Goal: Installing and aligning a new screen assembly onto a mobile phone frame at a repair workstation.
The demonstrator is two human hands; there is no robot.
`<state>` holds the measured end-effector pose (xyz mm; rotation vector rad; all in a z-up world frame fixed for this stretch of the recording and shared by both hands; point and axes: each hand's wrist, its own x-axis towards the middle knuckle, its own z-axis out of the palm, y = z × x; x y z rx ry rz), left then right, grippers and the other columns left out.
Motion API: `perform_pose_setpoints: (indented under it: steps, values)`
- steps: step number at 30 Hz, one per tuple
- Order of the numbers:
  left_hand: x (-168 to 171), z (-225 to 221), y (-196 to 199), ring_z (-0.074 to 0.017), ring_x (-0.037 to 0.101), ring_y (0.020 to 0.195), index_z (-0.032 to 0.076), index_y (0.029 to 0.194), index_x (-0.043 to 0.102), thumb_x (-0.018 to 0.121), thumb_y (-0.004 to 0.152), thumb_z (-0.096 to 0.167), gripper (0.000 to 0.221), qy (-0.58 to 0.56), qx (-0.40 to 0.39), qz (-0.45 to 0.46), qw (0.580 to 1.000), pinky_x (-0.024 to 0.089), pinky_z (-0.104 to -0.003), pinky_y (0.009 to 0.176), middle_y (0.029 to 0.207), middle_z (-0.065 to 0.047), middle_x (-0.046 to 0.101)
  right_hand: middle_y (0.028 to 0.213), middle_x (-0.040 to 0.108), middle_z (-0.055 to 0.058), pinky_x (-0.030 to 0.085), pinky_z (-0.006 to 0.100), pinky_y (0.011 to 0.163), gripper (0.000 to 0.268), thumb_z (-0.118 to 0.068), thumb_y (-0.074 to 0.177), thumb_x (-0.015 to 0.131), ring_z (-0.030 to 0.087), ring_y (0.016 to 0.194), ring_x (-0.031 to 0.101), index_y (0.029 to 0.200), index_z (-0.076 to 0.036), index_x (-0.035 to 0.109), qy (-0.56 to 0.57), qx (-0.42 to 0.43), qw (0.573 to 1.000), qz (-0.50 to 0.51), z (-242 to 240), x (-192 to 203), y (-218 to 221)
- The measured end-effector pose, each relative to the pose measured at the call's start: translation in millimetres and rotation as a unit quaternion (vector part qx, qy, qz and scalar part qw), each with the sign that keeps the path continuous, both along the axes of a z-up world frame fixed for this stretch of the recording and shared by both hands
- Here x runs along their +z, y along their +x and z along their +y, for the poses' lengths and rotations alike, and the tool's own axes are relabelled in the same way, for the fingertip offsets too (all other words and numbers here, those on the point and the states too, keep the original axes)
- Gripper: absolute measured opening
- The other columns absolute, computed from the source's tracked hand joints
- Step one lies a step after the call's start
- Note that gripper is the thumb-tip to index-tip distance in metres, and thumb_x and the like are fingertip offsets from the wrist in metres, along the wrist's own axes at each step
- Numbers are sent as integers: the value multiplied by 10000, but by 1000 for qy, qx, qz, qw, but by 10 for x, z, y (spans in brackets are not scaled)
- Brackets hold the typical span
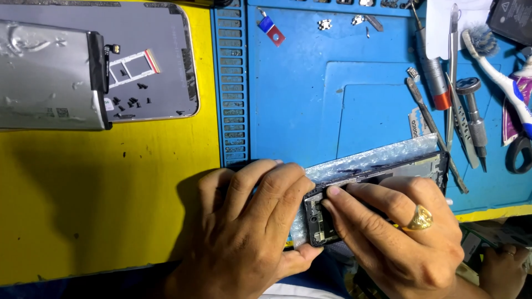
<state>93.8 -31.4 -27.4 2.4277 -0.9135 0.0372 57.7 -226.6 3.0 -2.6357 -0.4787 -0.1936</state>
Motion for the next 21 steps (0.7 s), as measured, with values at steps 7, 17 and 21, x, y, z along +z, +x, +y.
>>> perform_pose_setpoints:
  steps: [7,17,21]
  values:
    - [1,-11,-10,-172,594,1114,143,1127,689,923,707,560,637,-5,2,7,1000,385,-418,853,1211,37,649,852,713,123,454,302,646,80,-32,883,779,216,716,652,931,32,768,2,-24,999,-26,57,-44,-23]
    - [-9,-10,-28,-186,591,1124,143,1128,693,905,705,552,625,-7,8,5,1000,396,-433,859,1215,26,654,902,725,113,490,313,676,133,-57,888,759,218,722,616,998,19,756,16,-13,1000,7,12,2,-15]
    - [-7,-4,-28,-186,578,1145,151,1145,692,935,607,606,745,5,1,6,1000,384,-430,865,1229,34,645,895,719,118,496,311,680,118,-45,890,761,228,736,622,984,27,760,12,-9,1000,-3,19,-3,-14]
